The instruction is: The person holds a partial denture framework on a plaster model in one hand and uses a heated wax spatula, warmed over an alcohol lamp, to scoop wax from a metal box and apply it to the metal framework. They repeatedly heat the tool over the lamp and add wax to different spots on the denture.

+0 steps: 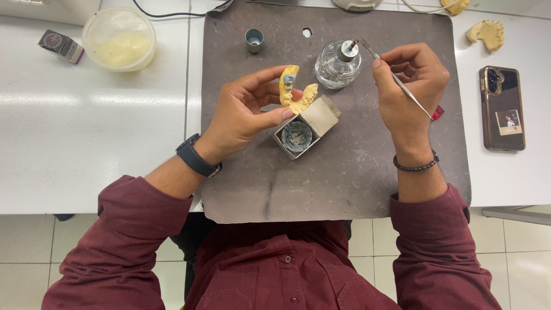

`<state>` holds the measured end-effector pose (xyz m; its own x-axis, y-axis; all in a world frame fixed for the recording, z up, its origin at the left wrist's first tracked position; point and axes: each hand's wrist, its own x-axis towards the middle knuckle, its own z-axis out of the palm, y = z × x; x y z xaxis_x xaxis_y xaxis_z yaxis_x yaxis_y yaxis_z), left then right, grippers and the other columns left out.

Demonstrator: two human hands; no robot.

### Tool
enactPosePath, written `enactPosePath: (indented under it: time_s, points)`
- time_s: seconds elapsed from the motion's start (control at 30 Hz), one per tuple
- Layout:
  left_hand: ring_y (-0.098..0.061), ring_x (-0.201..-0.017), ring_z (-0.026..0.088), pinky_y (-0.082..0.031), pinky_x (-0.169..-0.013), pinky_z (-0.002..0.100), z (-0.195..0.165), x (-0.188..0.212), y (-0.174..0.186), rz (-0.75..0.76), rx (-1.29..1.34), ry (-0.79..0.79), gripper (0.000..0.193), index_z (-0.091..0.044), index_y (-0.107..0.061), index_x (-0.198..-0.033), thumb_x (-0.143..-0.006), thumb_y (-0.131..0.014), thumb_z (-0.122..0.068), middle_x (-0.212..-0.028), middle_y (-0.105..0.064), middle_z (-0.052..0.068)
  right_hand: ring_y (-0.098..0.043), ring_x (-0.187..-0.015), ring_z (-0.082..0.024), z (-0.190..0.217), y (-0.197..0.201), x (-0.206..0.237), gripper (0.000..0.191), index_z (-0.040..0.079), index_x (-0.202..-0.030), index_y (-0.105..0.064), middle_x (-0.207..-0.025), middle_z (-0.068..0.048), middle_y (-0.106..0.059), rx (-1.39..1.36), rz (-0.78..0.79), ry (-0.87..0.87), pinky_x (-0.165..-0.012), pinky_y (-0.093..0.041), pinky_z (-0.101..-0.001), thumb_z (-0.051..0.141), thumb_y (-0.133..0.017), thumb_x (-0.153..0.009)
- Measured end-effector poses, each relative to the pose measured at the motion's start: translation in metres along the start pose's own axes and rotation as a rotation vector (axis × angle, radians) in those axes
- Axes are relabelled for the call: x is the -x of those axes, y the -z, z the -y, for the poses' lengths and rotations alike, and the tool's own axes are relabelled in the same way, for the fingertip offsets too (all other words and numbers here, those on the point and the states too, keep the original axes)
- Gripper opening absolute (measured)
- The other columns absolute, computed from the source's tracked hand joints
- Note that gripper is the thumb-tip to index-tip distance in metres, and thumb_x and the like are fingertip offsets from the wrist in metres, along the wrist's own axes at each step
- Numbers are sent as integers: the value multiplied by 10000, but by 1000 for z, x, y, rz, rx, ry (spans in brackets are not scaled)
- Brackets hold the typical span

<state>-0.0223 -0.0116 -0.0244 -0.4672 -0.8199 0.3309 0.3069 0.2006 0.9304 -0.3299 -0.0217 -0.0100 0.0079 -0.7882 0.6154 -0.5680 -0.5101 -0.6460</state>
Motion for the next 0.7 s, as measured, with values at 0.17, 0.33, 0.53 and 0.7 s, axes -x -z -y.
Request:
enactPosePath:
  time_s: [0.17,0.33,0.53,0.7]
  points:
    - [-709,-1224,209,-645,-1061,367,-7,2,-3,10,42,64,703,-92,-459,-1561,-947,-801,-60,-1309,-724,150,-748,-847,-147,1,1,3,76,-46,-1022,-665,-1001,-100,-715,-44,-17,-58,-752,-623,-244,-95,-723,-1018]
    - [-713,-1227,206,-654,-1059,371,-9,2,-3,5,33,69,696,-93,-452,-1559,-954,-791,-40,-1315,-722,149,-753,-852,-150,4,0,2,70,-43,-1045,-667,-1001,-100,-717,-35,-17,-61,-747,-630,-245,-89,-714,-1022]
    - [-726,-1204,211,-624,-1090,361,-1,0,2,-143,-29,-7,620,-59,-470,-1549,-998,-744,18,-1298,-728,161,-732,-813,-150,31,4,-3,56,1,-1041,-700,-910,-97,-743,-422,251,-236,-761,-612,-249,-22,-725,-997]
    - [-730,-1182,206,-658,-1013,344,3,-1,7,-272,-36,-10,618,-53,-464,-1526,-980,-742,22,-1285,-722,168,-760,-958,-212,61,-7,-4,140,55,-835,-705,-889,-55,-751,-273,687,138,-966,-595,-379,45,-844,-829]
